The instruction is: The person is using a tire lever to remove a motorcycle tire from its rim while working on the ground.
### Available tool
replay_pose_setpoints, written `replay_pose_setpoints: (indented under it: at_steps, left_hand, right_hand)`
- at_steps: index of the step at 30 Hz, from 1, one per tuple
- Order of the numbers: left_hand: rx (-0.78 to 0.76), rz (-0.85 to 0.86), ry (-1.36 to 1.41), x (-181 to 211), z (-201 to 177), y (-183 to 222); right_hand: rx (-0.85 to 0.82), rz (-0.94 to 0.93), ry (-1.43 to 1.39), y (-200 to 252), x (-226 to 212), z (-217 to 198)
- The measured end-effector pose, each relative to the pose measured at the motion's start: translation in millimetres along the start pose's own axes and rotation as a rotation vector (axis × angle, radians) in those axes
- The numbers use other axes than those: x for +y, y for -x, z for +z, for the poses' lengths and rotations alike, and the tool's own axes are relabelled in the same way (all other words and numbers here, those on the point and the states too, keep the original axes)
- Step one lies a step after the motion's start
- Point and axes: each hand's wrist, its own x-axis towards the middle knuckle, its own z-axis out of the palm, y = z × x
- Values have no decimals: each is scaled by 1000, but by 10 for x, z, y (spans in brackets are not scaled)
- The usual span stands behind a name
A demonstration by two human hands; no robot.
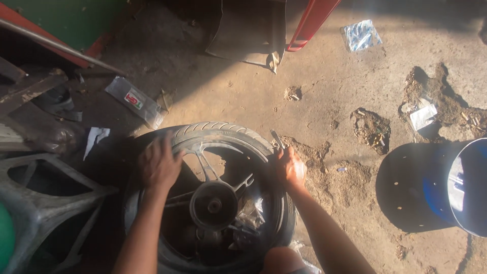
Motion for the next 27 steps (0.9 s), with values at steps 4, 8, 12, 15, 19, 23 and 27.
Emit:
replay_pose_setpoints:
  at_steps: [4, 8, 12, 15, 19, 23, 27]
  left_hand:
    - [-164, -666, 124, -874, 245, 1370]
    - [215, -862, 325, -1126, 1508, 2610]
    - [114, -960, 318, -1098, 1396, 2678]
    - [-45, -954, 426, -1006, 892, 2312]
    - [-13, -641, 383, -1289, 652, 1776]
    - [34, -520, 387, -1259, 539, 1414]
    - [-83, -668, 431, -1225, 303, 1181]
  right_hand:
    - [51, -9, 34, -58, 73, 177]
    - [39, 12, 7, 5, 20, 120]
    - [14, -279, 244, 323, -57, -23]
    - [55, -40, -61, 481, 244, -14]
    - [94, 117, -27, 944, 692, 316]
    - [215, 190, -139, 1208, 793, 387]
    - [274, 241, 32, 1163, 830, 484]
